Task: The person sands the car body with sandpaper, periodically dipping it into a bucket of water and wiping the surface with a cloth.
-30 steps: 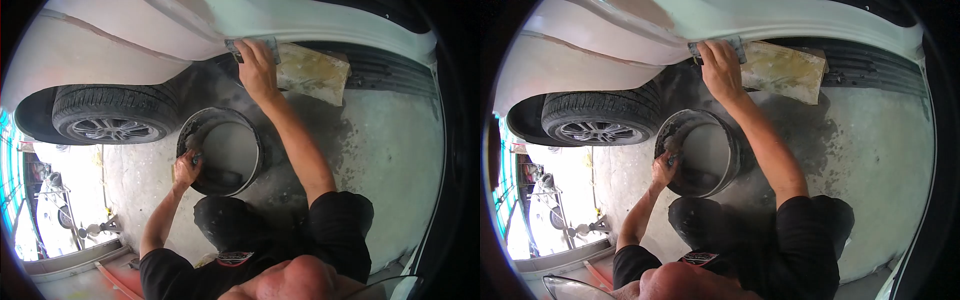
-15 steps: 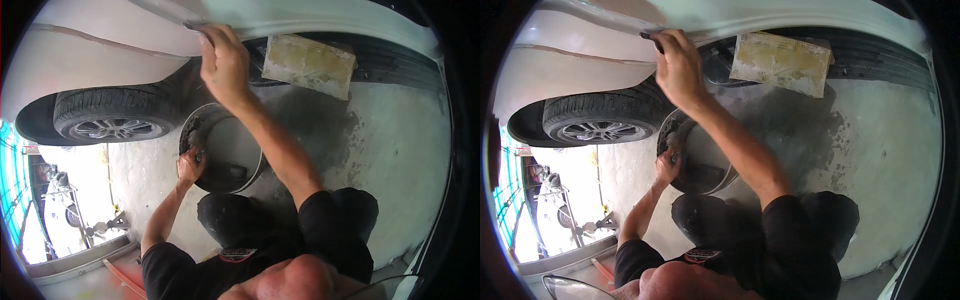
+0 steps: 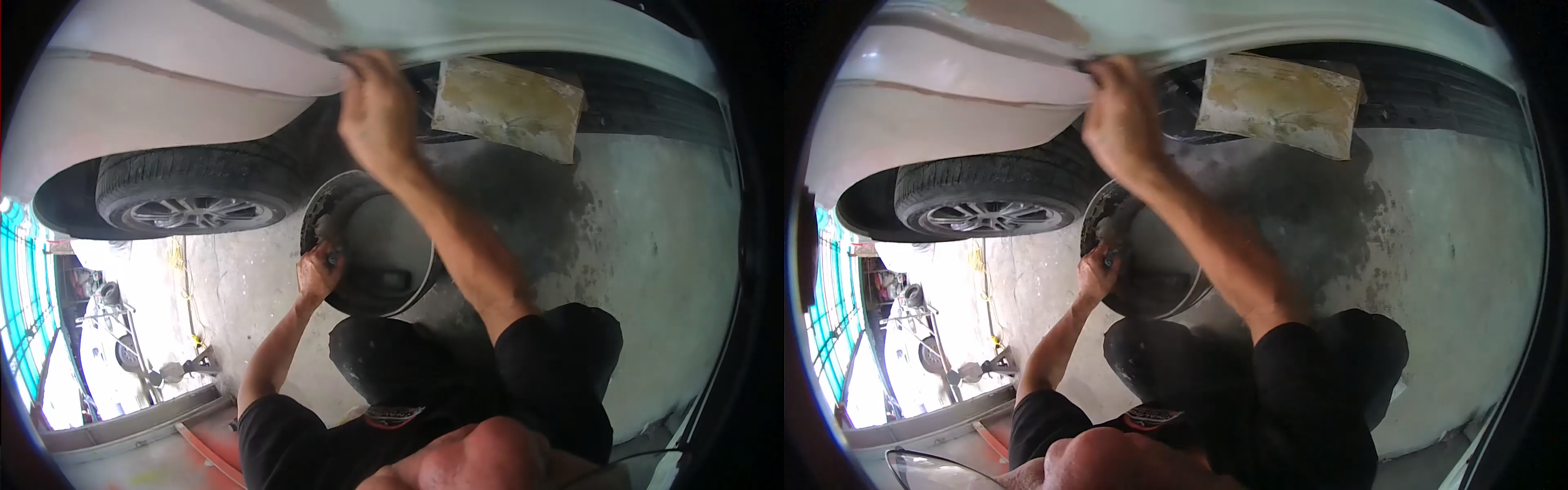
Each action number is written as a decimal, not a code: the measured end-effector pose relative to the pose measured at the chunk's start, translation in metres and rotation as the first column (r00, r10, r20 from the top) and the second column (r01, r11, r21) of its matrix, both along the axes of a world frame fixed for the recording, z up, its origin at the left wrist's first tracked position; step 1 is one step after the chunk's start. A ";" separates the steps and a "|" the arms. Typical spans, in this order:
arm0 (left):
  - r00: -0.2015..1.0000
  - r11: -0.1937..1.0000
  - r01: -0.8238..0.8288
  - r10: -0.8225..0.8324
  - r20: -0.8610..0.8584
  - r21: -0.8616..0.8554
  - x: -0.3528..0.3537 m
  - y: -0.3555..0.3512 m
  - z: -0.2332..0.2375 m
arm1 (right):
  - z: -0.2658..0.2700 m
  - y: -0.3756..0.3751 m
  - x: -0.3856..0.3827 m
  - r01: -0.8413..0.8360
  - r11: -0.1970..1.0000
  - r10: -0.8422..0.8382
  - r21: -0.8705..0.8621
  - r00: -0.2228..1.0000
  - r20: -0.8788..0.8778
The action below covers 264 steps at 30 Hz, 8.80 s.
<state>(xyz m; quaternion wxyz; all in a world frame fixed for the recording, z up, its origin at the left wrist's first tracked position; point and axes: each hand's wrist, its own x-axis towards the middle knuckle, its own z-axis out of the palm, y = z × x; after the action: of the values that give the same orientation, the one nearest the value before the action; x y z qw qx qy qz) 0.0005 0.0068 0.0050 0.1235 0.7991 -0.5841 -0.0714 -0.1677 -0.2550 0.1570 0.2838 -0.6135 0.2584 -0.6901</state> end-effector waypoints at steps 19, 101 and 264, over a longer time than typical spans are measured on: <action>1.000 1.000 -0.003 0.003 -0.024 0.005 0.000 0.001 0.000 | -0.041 -0.042 -0.038 0.131 0.904 -0.281 -0.408 0.900 -0.334; 0.994 0.999 -0.012 0.008 -0.105 -0.036 -0.009 -0.003 0.017 | -0.028 -0.037 -0.032 0.180 0.927 -0.300 -0.329 0.882 -0.363; 0.771 0.829 0.346 -0.519 0.370 0.439 0.024 -0.017 -0.122 | -0.029 -0.013 0.001 0.397 0.836 -0.515 -0.379 0.808 -0.287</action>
<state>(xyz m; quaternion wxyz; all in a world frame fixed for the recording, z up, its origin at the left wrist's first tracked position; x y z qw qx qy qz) 0.0248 -0.0102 -0.1169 -0.1860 0.6412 -0.7445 -0.0018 -0.1671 -0.2684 0.1279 -0.0444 -0.6889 0.3412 -0.6379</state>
